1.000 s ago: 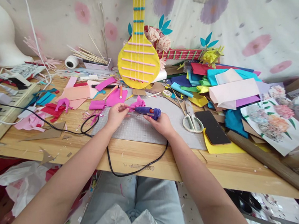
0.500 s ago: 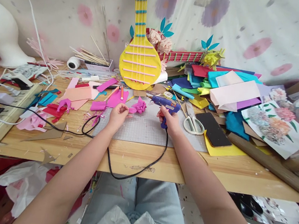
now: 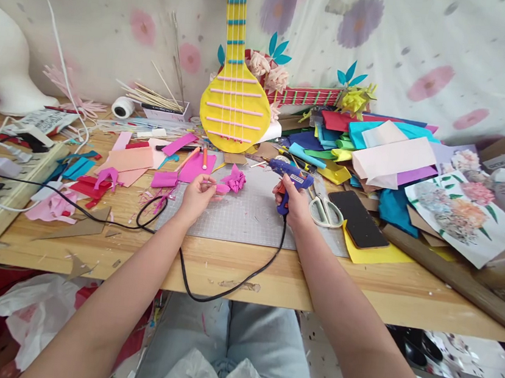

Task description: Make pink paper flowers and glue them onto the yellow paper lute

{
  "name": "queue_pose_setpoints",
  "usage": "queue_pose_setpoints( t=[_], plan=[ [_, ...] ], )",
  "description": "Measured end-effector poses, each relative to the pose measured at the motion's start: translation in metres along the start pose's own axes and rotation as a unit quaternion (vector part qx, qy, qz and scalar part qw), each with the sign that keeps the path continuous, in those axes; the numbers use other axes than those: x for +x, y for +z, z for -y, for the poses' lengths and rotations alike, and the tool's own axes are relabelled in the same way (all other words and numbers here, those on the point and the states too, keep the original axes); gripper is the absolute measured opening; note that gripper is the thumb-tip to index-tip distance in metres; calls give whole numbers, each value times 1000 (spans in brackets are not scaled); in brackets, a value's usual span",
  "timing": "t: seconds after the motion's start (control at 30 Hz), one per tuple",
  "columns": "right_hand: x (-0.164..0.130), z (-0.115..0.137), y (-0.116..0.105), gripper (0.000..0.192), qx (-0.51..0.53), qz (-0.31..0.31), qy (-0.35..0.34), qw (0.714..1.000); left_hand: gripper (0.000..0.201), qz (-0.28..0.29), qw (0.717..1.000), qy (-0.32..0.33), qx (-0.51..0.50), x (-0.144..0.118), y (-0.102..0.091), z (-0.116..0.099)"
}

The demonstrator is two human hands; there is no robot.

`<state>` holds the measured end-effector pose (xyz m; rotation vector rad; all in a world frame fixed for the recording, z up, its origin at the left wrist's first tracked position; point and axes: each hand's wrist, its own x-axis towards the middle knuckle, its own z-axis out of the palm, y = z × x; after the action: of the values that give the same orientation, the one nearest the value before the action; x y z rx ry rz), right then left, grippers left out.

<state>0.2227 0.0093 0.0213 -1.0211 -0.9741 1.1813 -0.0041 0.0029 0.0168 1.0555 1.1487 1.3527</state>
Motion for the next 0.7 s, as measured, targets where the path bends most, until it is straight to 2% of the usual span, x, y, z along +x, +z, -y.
queue_pose_setpoints(
  t=[0.2,0.47,0.7],
  plan=[
    [1,-1,-1,45,-4,0,0,1000,3,5,1000,6,20,1,-1,1],
    [1,0,-1,43,6,2,5,1000,12,-16,1000,4,8,1,-1,-2],
    [2,-2,-2,44,-2,2,4,1000,9,-23,999,-7,28,0,-1,-3]
  ],
)
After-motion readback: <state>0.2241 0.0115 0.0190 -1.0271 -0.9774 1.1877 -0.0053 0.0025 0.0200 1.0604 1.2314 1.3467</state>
